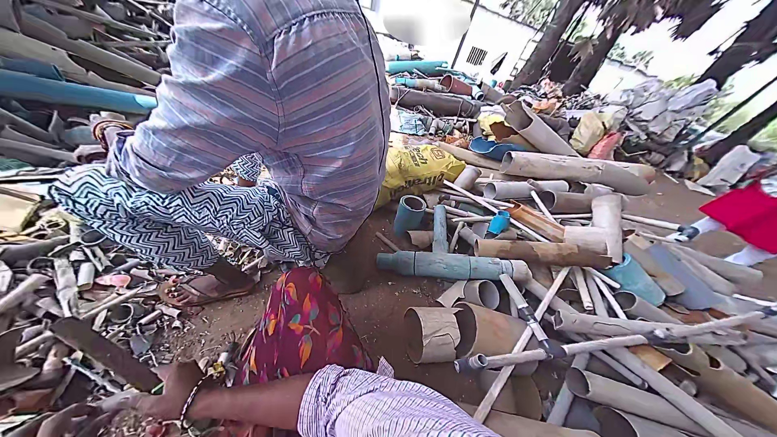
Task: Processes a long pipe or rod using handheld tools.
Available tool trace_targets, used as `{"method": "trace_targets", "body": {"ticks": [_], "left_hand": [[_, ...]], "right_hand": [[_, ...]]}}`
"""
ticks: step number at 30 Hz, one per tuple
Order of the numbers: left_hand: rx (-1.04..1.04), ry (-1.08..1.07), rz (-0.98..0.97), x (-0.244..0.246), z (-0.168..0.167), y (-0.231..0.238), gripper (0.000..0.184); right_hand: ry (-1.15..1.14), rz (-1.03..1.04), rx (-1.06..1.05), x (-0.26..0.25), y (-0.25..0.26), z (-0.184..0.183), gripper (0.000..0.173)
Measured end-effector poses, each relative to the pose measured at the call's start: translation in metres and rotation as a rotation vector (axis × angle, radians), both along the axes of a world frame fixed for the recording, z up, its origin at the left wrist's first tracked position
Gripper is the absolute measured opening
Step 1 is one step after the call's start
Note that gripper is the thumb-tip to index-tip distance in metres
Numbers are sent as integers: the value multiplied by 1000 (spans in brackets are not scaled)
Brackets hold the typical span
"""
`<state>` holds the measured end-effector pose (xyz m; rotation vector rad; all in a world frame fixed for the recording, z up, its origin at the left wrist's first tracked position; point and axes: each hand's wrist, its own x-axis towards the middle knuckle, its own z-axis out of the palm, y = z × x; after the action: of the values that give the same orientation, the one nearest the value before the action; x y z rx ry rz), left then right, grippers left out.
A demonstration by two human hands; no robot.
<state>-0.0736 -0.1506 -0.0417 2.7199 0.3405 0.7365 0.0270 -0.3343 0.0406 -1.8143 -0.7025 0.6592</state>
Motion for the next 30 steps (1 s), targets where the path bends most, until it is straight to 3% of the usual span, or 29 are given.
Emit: {"method": "trace_targets", "body": {"ticks": [2,3,6,11,15,19,21,23,26,30], "left_hand": [[-256,195,131,-13,57,-43,36],[-302,215,192,-16,70,-54,33],[-250,145,243,-25,80,-60,19],[-238,-44,374,-54,104,-67,23],[-555,-31,559,-86,139,-89,41],[-1173,45,724,-112,145,-104,47],[-1483,-22,781,-107,143,-105,49],[-1536,-101,796,-95,137,-105,44],[-1442,-256,772,-81,128,-103,27],[-1634,-526,855,-84,146,-91,32]], "right_hand": [[-1,28,-15,-6,1,3,38],[-5,41,-12,-9,3,3,36],[-1,74,-48,-16,10,10,36],[146,52,19,-31,28,2,32],[470,9,170,-43,40,-3,30],[692,134,204,-64,40,6,27],[725,232,215,-76,36,6,28],[701,286,206,-83,34,1,29],[670,311,161,-83,31,5,33],[528,327,75,-68,37,29,31]]}}
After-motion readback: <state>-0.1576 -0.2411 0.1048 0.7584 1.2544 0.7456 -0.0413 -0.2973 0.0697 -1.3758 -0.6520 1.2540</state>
